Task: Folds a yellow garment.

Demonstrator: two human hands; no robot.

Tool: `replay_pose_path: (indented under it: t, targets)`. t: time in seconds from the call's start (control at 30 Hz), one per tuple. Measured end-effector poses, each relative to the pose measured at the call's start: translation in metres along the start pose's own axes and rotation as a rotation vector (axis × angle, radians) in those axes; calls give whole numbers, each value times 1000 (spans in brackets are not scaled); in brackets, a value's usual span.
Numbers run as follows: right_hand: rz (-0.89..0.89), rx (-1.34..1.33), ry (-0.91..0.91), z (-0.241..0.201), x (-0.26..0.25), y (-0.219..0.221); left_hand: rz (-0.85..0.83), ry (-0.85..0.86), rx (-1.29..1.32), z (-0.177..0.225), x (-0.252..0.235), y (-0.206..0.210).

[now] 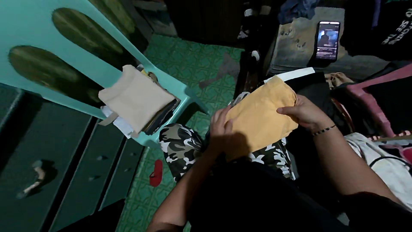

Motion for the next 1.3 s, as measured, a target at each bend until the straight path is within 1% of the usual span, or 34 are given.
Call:
replay_pose_path:
  t: [0.03, 0.07, 0.13, 0.17, 0.23, 0.3, 0.4, 0.53, 0.63, 0.7, 0.77, 0.83, 0.87, 0.9, 0.93, 0.97, 1.0, 1.03, 1.1, 1.17, 1.2, 1.23, 1.3]
  targets:
    - [8, 5, 13, 4, -2, -1, -32, -44, -37, -19, -1, -2]
    - [25, 12, 33, 12, -6, -3, -66, -99, -12, -40, -3, -1]
    - [74, 27, 90, 29, -10, -8, -129, -223, 148, -72, -1, 3]
    - [89, 23, 104, 35, -11, -9, -161, -286, 234, -79, 1, 2]
    - [90, -9, 84, 36, -9, -12, -237, -384, 344, -80, 1, -3]
    - [75, -46, 51, 32, -6, -13, -318, -465, 314, -76, 0, -11]
    - [80, -29, 37, 30, -6, -15, -383, -527, 277, -72, -6, -23]
    - [109, 10, 73, 44, -13, -15, -428, -605, 524, -78, -12, -28]
    - [128, -2, 56, 50, -10, -17, -366, -621, 640, -80, -11, -31]
    - [123, 11, 36, 52, -8, -18, -279, -607, 702, -81, -9, -32]
    - [157, 147, 22, 54, -9, -18, -229, -586, 666, -86, -8, -32]
    - [231, 452, 0, 49, -9, -14, -200, -567, 491, -91, -6, -32]
    - [285, 616, -27, 43, -8, -11, -150, -561, 369, -90, -3, -31]
    - [350, 758, -80, 38, -6, -7, -63, -546, 237, -89, 0, -28]
    - [396, 859, -153, 32, -2, -3, 37, -504, 103, -83, 4, -25]
    - [413, 905, -237, 26, 1, 3, 111, -422, 6, -73, 8, -22]
    - [402, 908, -326, 21, 5, 11, 149, -297, -55, -58, 12, -16]
    - [363, 890, -408, 19, 9, 23, 143, -171, -108, -42, 15, -9]
    - [243, 835, -533, 19, 16, 55, 76, 19, -189, -11, 17, 12]
    - [109, 810, -601, 28, 15, 87, 3, 148, -272, 8, 18, 35]
    - [62, 820, -615, 37, 12, 99, -21, 193, -287, 10, 19, 44]
    - [29, 857, -599, 46, 9, 106, -52, 202, -294, 6, 21, 51]
    - [29, 1004, -560, 60, -1, 109, -76, 178, -283, -10, 24, 62]
Point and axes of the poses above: each hand's wrist, its own x-axis away from the middle knuckle, its own y-axis out of the palm, z = x × y, the point moved 3 cm from there along -x, towards the middle knuckle, and after that the axes turned 2 degrees about -x, right-handed, at the moved point
